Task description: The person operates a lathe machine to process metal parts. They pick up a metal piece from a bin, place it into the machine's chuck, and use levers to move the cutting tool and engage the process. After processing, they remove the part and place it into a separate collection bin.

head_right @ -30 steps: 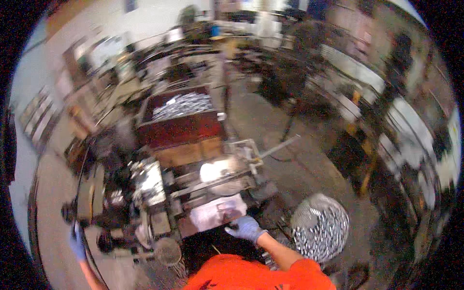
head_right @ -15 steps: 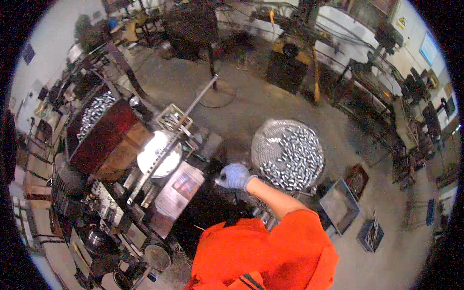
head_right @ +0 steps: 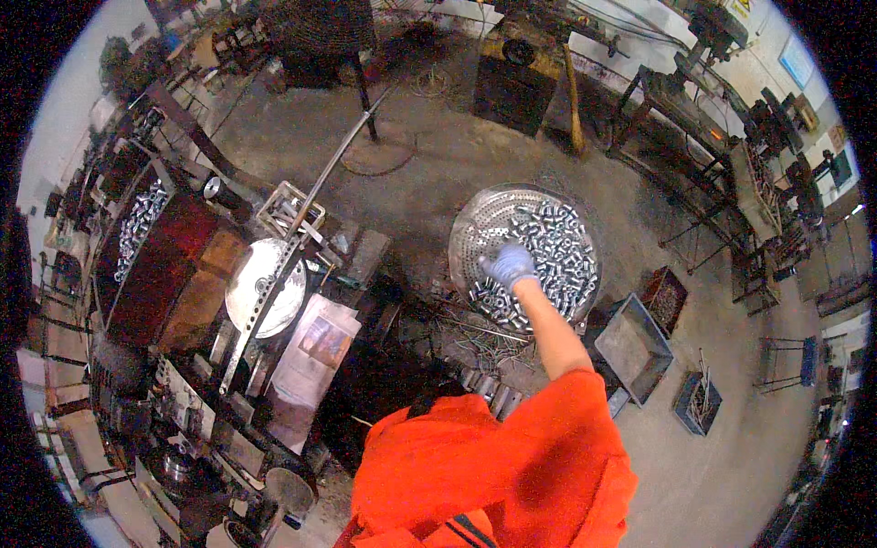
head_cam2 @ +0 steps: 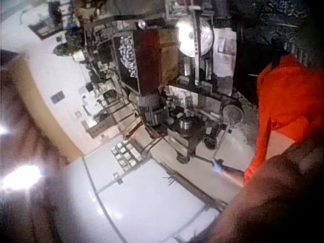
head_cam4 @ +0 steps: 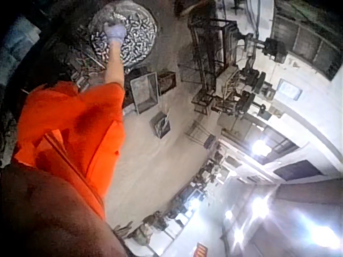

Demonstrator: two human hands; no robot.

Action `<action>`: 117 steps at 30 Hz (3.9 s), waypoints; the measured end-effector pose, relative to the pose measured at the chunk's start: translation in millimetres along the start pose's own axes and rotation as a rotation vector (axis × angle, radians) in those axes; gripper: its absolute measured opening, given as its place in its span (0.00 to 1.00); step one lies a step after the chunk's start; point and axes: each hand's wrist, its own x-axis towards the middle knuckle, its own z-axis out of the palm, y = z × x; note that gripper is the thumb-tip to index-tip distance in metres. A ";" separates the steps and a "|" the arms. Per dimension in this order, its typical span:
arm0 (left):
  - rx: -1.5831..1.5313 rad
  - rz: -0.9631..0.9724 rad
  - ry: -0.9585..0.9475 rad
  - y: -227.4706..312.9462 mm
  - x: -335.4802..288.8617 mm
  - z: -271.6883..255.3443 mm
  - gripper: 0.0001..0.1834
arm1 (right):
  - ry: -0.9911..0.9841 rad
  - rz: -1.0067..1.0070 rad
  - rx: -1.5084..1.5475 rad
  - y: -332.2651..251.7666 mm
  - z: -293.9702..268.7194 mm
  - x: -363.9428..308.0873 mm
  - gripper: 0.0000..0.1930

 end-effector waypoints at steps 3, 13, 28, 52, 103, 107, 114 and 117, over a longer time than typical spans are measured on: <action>0.015 0.011 0.045 -5.9 -14.8 -7.0 0.23 | 0.054 0.057 -0.033 9.6 -20.0 26.4 0.27; -0.011 -0.007 0.059 -2.3 -18.8 -4.1 0.24 | -0.024 -0.538 0.057 -25.6 -12.7 -64.3 0.24; 0.013 0.016 0.004 -50.0 24.7 -9.5 0.18 | -0.378 -0.275 -0.219 -60.5 16.8 -20.7 0.30; -0.975 0.407 -1.018 272.6 -225.9 229.8 0.25 | 0.043 -1.527 1.007 -329.2 -52.5 -252.1 0.14; 0.718 0.178 0.235 6.9 -133.2 -62.8 0.16 | -0.149 -1.963 -0.239 -588.2 -49.6 -314.6 0.26; 0.291 -0.124 0.033 -62.0 -153.1 -48.9 0.19 | -0.050 -1.963 -0.348 -624.9 -18.7 -309.8 0.27; 0.110 -0.077 0.201 -91.4 -151.9 2.4 0.17 | -0.366 -1.834 -0.254 -634.2 -13.2 -316.8 0.27; 0.119 -0.178 0.138 -68.5 -153.3 -5.4 0.19 | -0.372 -1.876 -0.223 -641.4 -4.0 -313.8 0.27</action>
